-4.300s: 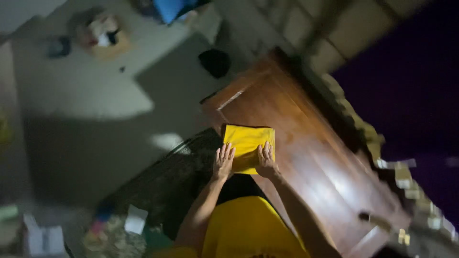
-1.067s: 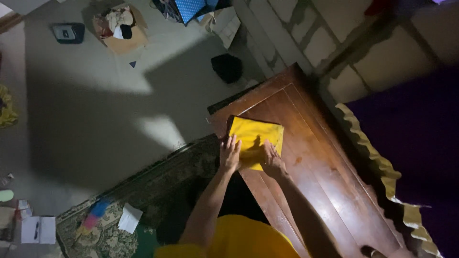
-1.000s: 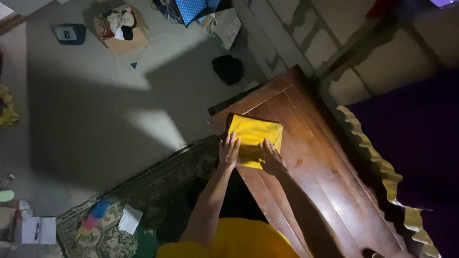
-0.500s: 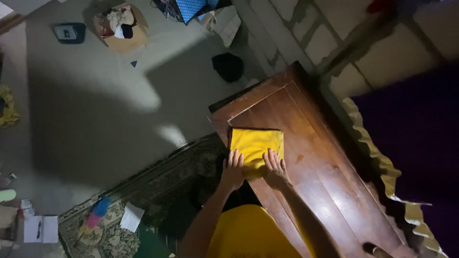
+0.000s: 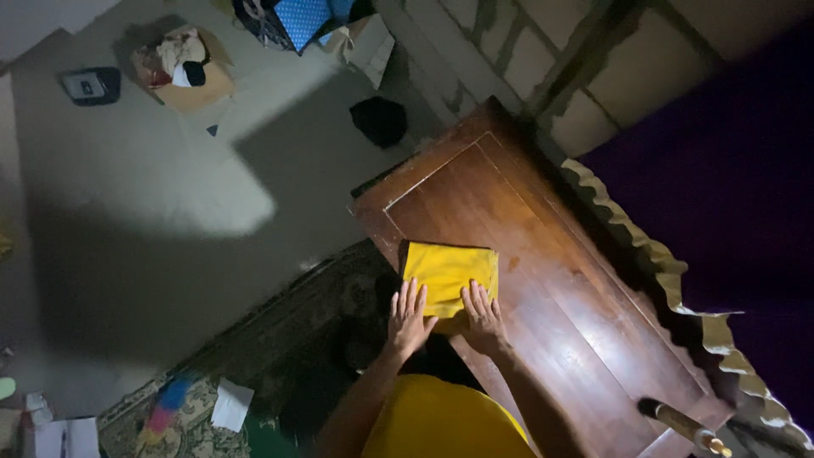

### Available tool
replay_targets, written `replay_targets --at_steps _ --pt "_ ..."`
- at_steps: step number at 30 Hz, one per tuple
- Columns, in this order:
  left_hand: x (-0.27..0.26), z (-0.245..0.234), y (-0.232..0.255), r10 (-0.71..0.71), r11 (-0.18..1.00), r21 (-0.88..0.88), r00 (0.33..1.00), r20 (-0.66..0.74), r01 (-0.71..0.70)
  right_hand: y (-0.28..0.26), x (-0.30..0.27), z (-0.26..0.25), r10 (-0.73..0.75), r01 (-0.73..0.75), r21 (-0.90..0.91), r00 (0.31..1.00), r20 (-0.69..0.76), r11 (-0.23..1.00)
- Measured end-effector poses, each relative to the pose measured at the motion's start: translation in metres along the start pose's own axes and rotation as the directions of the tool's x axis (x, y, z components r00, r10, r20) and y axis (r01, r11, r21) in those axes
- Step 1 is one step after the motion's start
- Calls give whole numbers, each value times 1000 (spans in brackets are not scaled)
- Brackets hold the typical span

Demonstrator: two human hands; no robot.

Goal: Spray and wipe a wooden trunk with a yellow cloth.

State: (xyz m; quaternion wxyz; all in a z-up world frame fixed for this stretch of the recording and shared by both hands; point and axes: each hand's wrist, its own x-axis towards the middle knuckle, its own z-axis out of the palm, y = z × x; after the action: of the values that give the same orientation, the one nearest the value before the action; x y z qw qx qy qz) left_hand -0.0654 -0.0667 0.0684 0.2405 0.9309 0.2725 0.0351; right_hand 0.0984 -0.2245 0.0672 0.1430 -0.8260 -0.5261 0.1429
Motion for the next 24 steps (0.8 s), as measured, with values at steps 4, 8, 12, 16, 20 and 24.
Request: replay_targets --at_steps 4,8,12,16,20,24 --pt "54 9 -31 10 999 49 1000 20 -11 16 45 16 23 -25 -78 1000 -20 997" --pt "117 29 -60 -42 983 180 992 122 20 32 94 13 44 -41 -94 999 24 995" --pt "122 30 -55 -81 980 193 980 179 46 27 97 5 169 -158 -73 969 183 985" --pt "82 11 -20 -61 987 156 980 189 31 28 53 15 148 -147 -51 989 17 988" --pt "37 12 14 -10 996 90 972 235 -11 16 -4 -4 225 -223 -47 974 33 974" --pt "8 30 37 125 989 44 959 256 -140 21 -66 8 326 -328 -36 944 -54 944"
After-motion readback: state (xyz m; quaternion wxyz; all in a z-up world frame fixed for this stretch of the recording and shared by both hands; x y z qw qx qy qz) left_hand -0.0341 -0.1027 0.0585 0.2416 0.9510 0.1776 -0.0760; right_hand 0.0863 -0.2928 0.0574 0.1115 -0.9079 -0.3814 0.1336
